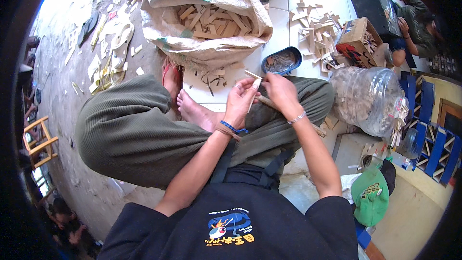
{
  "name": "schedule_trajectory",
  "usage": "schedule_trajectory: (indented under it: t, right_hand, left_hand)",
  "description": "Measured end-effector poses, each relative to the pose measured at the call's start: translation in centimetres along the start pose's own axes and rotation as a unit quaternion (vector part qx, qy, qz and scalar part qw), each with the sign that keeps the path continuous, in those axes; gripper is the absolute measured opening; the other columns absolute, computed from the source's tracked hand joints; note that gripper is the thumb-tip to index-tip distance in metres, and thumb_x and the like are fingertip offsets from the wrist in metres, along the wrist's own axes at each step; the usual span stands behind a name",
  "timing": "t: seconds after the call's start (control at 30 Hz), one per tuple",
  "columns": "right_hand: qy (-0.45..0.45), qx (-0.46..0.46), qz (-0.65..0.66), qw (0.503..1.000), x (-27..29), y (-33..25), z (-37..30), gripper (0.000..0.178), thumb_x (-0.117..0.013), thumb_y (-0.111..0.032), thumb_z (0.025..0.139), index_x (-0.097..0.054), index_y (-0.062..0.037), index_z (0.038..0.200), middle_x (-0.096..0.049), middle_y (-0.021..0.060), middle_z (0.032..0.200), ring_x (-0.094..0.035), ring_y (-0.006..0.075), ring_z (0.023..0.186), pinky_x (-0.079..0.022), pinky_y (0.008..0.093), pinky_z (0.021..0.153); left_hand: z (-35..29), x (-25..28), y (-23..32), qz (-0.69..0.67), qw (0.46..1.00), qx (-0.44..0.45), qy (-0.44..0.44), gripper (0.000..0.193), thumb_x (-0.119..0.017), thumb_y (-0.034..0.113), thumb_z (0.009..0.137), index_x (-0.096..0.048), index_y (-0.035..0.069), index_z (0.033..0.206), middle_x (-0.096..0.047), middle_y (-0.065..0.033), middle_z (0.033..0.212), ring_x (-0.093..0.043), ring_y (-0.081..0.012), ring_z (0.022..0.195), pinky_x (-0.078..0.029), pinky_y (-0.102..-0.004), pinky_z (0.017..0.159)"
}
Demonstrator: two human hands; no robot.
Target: The person sits on the floor and assembles small wooden pieces by inserting nails and tapping them with a hammer. They repeatedly pick up wood pieces, align them, insert nails, and hammer them into place, placing finished pieces into a sack.
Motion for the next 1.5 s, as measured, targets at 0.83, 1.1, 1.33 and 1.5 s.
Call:
schedule_trajectory:
  t: [0.83,1.1,1.33,1.5]
  right_hand:
    - [0.088,-0.115,0.353,0.924,-5.3,-0.5,-4.0,0.025,-0.068,-0.015,0.091,-0.062,0.0002,0.11,-0.071,0.02,0.094,-0.071,0.0376,0.087,-0.055,0.048,0.079]
    - [0.122,-0.171,0.602,0.771,-4.7,0.7,-5.7,0.03,-0.072,-0.006,0.097,-0.068,0.0021,0.126,-0.069,0.001,0.102,-0.061,0.0057,0.087,-0.053,0.0227,0.077]
    - [0.03,-0.192,0.636,0.747,-4.7,1.4,-3.7,0.029,-0.072,-0.009,0.098,-0.068,0.0024,0.123,-0.073,0.0036,0.102,-0.063,0.0069,0.084,-0.053,0.0229,0.076]
    - [0.077,-0.207,0.654,0.723,-4.1,1.3,-2.6,0.025,-0.071,-0.019,0.1,-0.068,0.0004,0.115,-0.074,0.0026,0.096,-0.064,0.0072,0.081,-0.053,0.0238,0.073]
  left_hand:
    - [1.0,4.3,6.0,0.442,0.853,-0.249,0.126,0.026,-0.079,0.01,0.086,-0.073,0.005,0.111,-0.066,-0.0157,0.109,-0.067,-0.036,0.102,-0.053,-0.0441,0.092]
    - [1.5,2.7,5.2,0.333,0.918,-0.207,0.069,0.024,-0.071,-0.001,0.093,-0.067,-0.001,0.117,-0.072,-0.0168,0.108,-0.076,-0.0218,0.09,-0.062,-0.0338,0.078]
    - [2.3,2.7,5.5,0.327,0.932,-0.15,0.051,0.033,-0.067,0.013,0.105,-0.066,0.001,0.136,-0.078,-0.0115,0.114,-0.077,-0.0164,0.096,-0.062,-0.029,0.08]
    - [2.8,3.4,6.1,0.326,0.911,-0.243,0.071,0.031,-0.066,0.012,0.104,-0.068,0.003,0.134,-0.081,-0.0154,0.101,-0.079,-0.0178,0.092,-0.06,-0.031,0.079]
Point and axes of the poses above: each hand's wrist, its own z-axis towards the middle knuckle, its own x-axis out of the back of the hand, y = z × x, the point moved 5 cm from there along z, towards the middle knuckle
